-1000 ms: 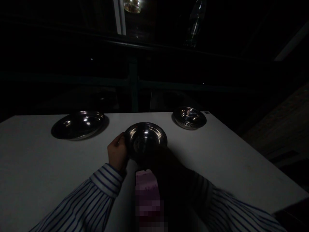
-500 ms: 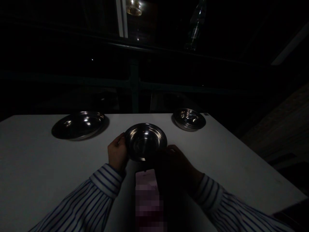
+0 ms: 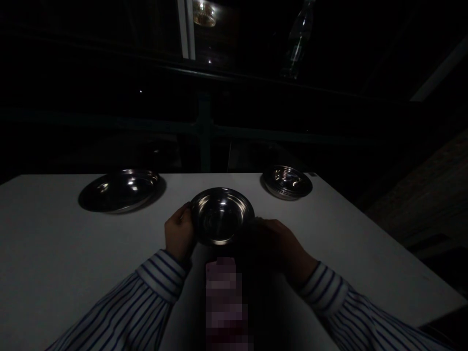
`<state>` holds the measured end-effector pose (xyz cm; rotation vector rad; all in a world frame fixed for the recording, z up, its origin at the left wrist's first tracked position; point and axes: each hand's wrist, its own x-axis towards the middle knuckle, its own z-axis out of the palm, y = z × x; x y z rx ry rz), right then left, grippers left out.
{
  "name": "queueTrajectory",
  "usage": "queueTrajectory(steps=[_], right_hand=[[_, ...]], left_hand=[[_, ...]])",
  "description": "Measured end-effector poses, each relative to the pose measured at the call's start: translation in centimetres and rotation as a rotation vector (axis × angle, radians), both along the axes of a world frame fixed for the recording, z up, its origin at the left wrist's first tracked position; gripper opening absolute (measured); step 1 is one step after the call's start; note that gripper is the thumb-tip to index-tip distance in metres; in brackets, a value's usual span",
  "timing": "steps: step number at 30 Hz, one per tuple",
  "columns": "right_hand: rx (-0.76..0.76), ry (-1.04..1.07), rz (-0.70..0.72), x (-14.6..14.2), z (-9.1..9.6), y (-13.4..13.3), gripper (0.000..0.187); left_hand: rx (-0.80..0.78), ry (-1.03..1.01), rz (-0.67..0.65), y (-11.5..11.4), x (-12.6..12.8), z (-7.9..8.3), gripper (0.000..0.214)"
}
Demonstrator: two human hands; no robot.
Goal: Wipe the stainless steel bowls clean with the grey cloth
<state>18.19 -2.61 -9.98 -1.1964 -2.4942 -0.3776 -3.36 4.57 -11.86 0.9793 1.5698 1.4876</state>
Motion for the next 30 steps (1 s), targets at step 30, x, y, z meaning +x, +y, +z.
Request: queueTrajectory(steps=[30], right_hand=[[-0.415, 0.091, -0.278, -1.0, 3.3, -0.6, 0.029]], left_hand=[[0.029, 0.019, -0.056, -0.2, 0.1, 0.2, 0.036]])
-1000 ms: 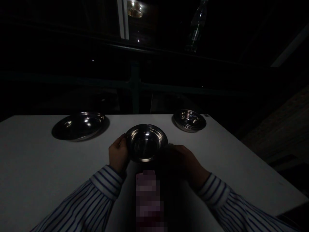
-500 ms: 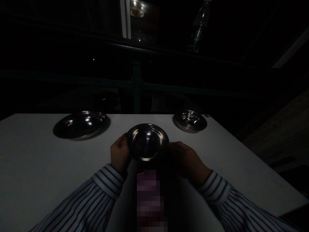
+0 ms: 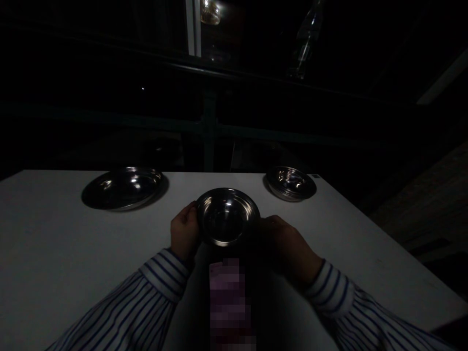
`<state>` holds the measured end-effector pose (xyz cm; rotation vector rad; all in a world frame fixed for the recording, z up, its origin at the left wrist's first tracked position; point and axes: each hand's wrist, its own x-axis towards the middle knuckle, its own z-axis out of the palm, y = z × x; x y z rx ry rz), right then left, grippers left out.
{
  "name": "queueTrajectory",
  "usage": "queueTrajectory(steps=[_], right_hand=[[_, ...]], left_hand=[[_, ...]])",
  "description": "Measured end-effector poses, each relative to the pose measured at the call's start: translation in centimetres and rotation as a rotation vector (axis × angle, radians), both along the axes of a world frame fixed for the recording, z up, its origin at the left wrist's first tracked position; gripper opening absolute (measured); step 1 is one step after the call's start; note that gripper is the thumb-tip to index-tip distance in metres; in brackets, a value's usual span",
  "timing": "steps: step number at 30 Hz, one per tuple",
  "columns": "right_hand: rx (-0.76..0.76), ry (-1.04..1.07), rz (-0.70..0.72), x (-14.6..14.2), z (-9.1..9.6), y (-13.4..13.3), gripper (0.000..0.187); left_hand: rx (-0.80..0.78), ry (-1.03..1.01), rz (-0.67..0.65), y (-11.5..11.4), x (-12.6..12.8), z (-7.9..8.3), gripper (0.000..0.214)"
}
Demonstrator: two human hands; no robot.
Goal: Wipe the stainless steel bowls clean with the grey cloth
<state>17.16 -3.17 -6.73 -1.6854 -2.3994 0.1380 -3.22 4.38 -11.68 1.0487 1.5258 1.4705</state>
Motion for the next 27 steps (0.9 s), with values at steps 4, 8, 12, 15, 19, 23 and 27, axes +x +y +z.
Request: queueTrajectory(steps=[4, 8, 12, 15, 19, 23, 27], right_hand=[[0.003, -0.041, 0.021, -0.2, -0.3, 0.2, 0.026], [0.015, -0.141, -0.087, 0.1, 0.3, 3.0, 0.02], [0.021, -0.168, -0.117, -0.3, 0.6, 3.5, 0.023], [-0.009, -0.15, -0.108, -0.6, 0.5, 2.3, 0.024], [-0.038, -0.194, -0.151, -0.6, 0.5, 3.9, 0.02], [-0.055, -0.21, -0.133, -0.5, 0.8, 7.1, 0.021], [-0.069, -0.214, -0.134, -0.2, 0.7, 6.2, 0.022]], left_hand=[[-0.007, -0.004, -0.033, 0.3, -0.2, -0.3, 0.035], [-0.004, -0.004, -0.043, 0.4, -0.4, -0.3, 0.036], [0.011, -0.025, -0.041, 0.3, -0.3, -0.3, 0.037], [0.014, -0.047, -0.063, 0.5, -0.4, -0.6, 0.035], [0.007, -0.083, -0.11, 0.9, -0.8, -1.0, 0.04], [0.002, -0.092, -0.115, 1.0, -0.8, -1.1, 0.042], [0.002, -0.101, -0.107, 1.0, -0.7, -1.1, 0.04]])
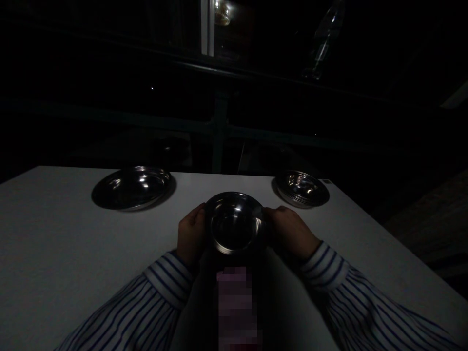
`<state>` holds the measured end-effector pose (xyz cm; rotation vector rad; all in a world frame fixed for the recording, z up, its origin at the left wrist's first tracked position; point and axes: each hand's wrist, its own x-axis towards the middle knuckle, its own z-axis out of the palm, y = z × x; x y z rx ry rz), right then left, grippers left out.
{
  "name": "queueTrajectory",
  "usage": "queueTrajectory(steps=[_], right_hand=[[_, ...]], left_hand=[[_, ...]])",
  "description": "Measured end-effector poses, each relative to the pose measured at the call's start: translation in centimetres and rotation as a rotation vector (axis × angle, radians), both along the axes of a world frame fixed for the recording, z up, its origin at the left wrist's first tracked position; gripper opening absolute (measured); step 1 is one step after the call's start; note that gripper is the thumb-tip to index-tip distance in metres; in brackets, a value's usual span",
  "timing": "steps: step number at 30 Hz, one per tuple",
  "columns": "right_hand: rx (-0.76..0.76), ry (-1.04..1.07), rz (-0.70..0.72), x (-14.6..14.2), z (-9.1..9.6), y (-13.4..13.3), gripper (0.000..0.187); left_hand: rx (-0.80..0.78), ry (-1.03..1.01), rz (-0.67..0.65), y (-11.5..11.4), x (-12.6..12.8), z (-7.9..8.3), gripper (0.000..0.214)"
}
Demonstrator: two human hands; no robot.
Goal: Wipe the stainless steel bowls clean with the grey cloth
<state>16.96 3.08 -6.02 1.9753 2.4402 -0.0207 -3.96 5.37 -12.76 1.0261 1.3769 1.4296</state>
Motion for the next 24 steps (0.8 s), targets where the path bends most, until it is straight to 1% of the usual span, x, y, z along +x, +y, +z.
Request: queueTrajectory(steps=[2, 4, 6, 9, 11, 13, 15, 17, 19, 21, 24], right_hand=[[-0.008, 0.007, 0.001, 0.3, 0.0, -1.0, 0.023], [-0.02, 0.02, 0.013, 0.4, 0.2, -0.9, 0.023], [-0.029, 0.037, 0.035, 0.2, 0.4, 0.4, 0.024], [-0.026, 0.066, 0.074, -0.5, 0.7, 3.3, 0.027], [-0.02, 0.077, 0.09, -0.8, 0.7, 4.2, 0.028], [-0.018, 0.086, 0.104, -0.6, 0.7, 3.9, 0.028], [-0.027, 0.094, 0.118, 0.0, 0.6, 2.7, 0.029], [-0.045, 0.101, 0.134, 0.9, 0.6, 1.6, 0.028], [-0.057, 0.102, 0.148, 1.5, 0.7, 1.4, 0.029], [-0.057, 0.095, 0.169, 1.6, 0.8, 2.6, 0.03], [-0.05, 0.077, 0.237, 0.5, 1.1, 6.0, 0.029]], left_hand=[[0.001, 0.0, -0.017, 0.1, -0.1, 0.1, 0.038], [0.003, 0.0, -0.046, 0.1, -0.3, 0.1, 0.039], [0.004, 0.0, -0.069, 0.2, -0.4, 0.2, 0.042], [0.001, 0.007, -0.076, 0.3, -0.5, 0.3, 0.044], [0.001, 0.015, -0.062, 0.4, -0.4, 0.2, 0.044], [0.005, 0.021, -0.046, 0.4, -0.4, 0.1, 0.041], [0.009, 0.023, -0.044, 0.5, -0.4, 0.1, 0.039], [0.009, 0.019, -0.067, 0.5, -0.5, 0.1, 0.038], [0.009, 0.011, -0.109, 0.4, -0.6, 0.2, 0.037], [0.012, -0.003, -0.145, 0.3, -0.6, 0.3, 0.037], [0.021, -0.022, -0.174, 0.3, -0.8, 0.3, 0.037]])
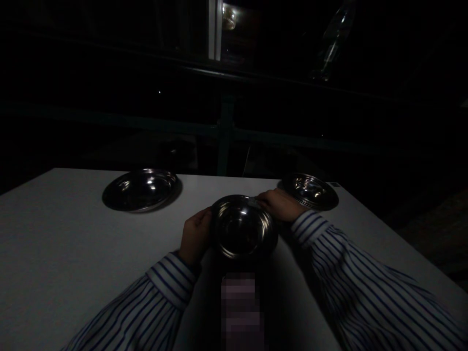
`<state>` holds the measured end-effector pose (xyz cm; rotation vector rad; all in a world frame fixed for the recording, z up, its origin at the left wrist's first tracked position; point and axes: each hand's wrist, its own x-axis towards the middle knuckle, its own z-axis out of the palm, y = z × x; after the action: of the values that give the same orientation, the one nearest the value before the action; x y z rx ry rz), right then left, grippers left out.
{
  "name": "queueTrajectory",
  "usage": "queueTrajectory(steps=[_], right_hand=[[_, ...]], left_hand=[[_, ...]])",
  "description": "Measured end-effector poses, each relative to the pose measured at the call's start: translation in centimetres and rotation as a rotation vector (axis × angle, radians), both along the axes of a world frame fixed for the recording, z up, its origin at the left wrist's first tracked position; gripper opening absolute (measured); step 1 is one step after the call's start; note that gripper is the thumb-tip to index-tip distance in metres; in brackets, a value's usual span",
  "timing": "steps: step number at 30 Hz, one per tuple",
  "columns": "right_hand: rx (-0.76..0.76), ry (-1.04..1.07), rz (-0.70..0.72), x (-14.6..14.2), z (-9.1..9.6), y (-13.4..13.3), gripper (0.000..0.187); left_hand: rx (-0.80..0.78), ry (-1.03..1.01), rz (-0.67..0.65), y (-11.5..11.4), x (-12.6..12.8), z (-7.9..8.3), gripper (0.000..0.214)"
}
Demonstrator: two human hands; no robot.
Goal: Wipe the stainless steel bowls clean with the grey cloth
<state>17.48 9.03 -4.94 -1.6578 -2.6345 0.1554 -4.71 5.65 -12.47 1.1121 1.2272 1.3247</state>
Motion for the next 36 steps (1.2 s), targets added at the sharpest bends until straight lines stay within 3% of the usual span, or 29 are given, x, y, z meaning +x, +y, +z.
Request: queueTrajectory(steps=[5, 11, 14, 21, 24, 31, 36], right_hand=[[-0.016, -0.018, 0.221, -4.3, 0.4, 4.3, 0.03], [0.005, -0.017, 0.353, -8.2, 0.2, 4.5, 0.031], [0.007, -0.009, 0.327, -6.8, 0.1, 4.0, 0.032], [-0.038, -0.002, 0.137, 0.7, 0.0, 1.3, 0.034], [-0.051, -0.018, 0.117, 1.2, 0.1, 1.2, 0.033], [0.053, -0.107, 0.224, -5.5, 0.3, 3.6, 0.028], [0.135, -0.159, 0.331, -9.4, 0.1, 2.1, 0.025]], left_hand=[[0.013, -0.008, -0.016, 0.2, -0.2, -0.1, 0.042], [0.014, 0.052, 0.055, 0.1, -0.2, 0.3, 0.039], [0.016, 0.066, 0.06, 0.1, -0.1, 0.3, 0.037], [0.017, 0.03, 0.053, 0.1, 0.1, 0.0, 0.037], [0.019, 0.0, 0.022, 0.0, 0.2, 0.2, 0.035], [0.03, -0.025, 0.032, 0.2, -0.1, 0.1, 0.038], [0.034, -0.003, 0.065, 0.4, -0.4, -0.2, 0.035]])
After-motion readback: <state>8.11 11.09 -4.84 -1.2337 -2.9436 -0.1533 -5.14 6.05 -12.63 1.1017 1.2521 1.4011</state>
